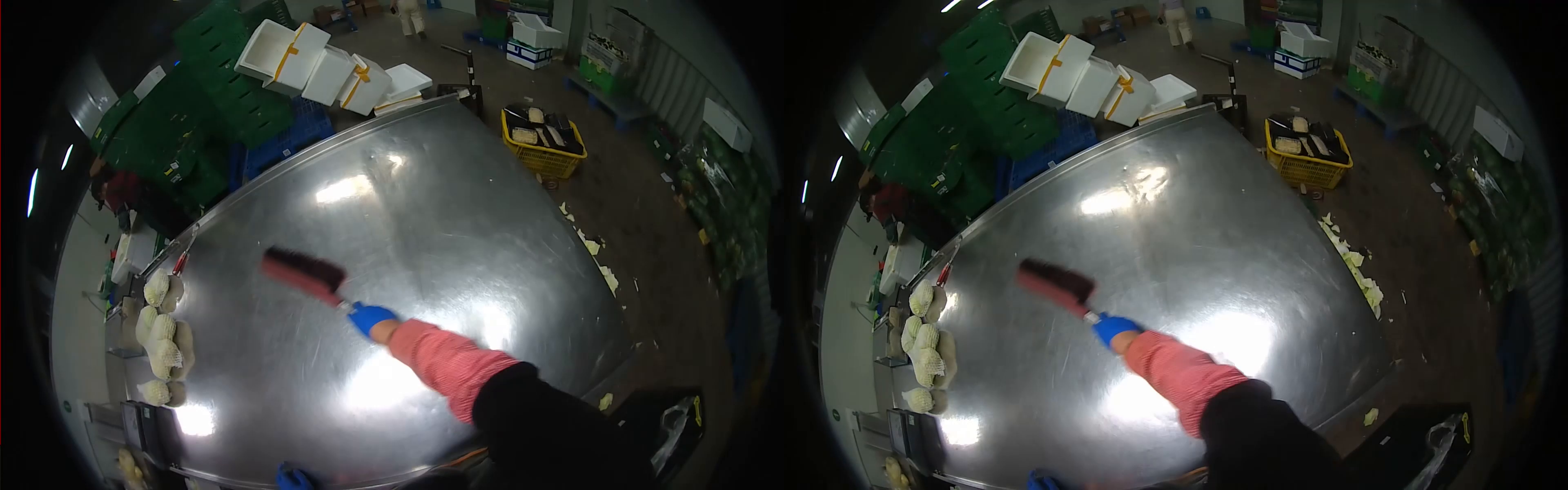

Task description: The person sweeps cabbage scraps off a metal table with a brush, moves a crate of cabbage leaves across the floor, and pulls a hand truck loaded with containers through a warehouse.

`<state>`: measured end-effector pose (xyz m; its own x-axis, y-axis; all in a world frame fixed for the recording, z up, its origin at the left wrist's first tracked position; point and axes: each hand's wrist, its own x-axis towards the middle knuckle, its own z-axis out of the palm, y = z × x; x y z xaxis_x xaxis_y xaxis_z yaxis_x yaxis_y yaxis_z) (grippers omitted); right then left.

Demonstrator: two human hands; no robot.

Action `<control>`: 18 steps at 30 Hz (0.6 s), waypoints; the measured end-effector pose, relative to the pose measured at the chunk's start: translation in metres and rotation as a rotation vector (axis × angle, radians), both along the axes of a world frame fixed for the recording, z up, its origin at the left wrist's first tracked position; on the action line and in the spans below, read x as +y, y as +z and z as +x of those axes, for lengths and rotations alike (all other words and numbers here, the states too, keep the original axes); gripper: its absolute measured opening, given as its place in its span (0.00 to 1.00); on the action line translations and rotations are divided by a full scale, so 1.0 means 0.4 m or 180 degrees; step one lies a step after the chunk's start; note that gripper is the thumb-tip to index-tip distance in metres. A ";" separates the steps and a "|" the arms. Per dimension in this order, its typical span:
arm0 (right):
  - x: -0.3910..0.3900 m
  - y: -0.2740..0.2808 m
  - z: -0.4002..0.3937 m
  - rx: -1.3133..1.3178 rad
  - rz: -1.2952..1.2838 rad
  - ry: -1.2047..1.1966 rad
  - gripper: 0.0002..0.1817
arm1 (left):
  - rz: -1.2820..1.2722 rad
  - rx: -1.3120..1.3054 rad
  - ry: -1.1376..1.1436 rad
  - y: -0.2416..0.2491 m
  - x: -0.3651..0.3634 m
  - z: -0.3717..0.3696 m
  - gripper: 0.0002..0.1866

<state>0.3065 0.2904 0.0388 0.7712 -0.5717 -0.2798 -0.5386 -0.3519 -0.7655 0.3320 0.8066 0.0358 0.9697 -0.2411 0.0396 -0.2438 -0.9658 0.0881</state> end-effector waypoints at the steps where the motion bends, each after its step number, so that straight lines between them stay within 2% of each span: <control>1: -0.059 -0.019 -0.075 -0.0193 -0.0047 -0.0353 0.21 | 0.0063 0.0032 0.0030 0.005 0.000 -0.001 0.26; 2: -0.135 -0.095 -0.146 -0.0128 -0.0209 -0.0216 0.17 | 0.0113 0.0081 0.0061 0.020 -0.016 -0.006 0.25; 3: -0.187 -0.104 -0.257 0.0091 -0.0682 -0.0198 0.18 | 0.0160 0.0138 0.0085 0.024 -0.025 -0.013 0.25; 5: -0.289 -0.111 -0.481 0.0591 -0.1615 -0.0213 0.23 | 0.0339 0.0140 0.0057 0.007 -0.005 -0.007 0.24; 6: -0.324 -0.107 -0.591 0.0770 -0.1376 -0.0513 0.26 | 0.0427 0.0136 0.0038 0.000 0.000 -0.004 0.24; 8: -0.387 -0.101 -0.806 0.0838 -0.1415 -0.0699 0.23 | 0.0282 0.0216 -0.0182 0.026 -0.019 -0.009 0.23; 10: -0.406 -0.027 -0.910 0.0710 -0.0235 -0.1846 0.16 | 0.0046 0.0229 -0.0579 0.046 -0.011 -0.012 0.22; 11: -0.409 0.056 -0.933 0.0452 0.1385 -0.3037 0.17 | 0.0190 0.0313 -0.0452 0.065 -0.023 -0.016 0.22; 13: -0.426 0.061 -1.028 -0.0076 0.1515 -0.3379 0.25 | 0.0479 0.0469 -0.0212 0.106 -0.067 -0.026 0.22; 15: -0.454 0.068 -1.121 -0.0513 0.1845 -0.3520 0.24 | 0.0590 0.0295 -0.0322 0.093 -0.060 -0.019 0.22; 16: -0.451 0.069 -1.166 -0.0661 0.1825 -0.3594 0.21 | 0.0652 0.0218 -0.0378 0.080 -0.050 -0.016 0.22; 18: -0.336 0.170 -1.151 -0.0384 0.1390 -0.3576 0.20 | 0.0705 0.0128 -0.0397 0.044 -0.022 -0.005 0.21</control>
<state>-0.1541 0.1559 0.1068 -0.0600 -0.8146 -0.5769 -0.2947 0.5666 -0.7695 0.3298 0.7977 0.0535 0.9317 -0.3573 -0.0656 -0.3627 -0.9254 -0.1103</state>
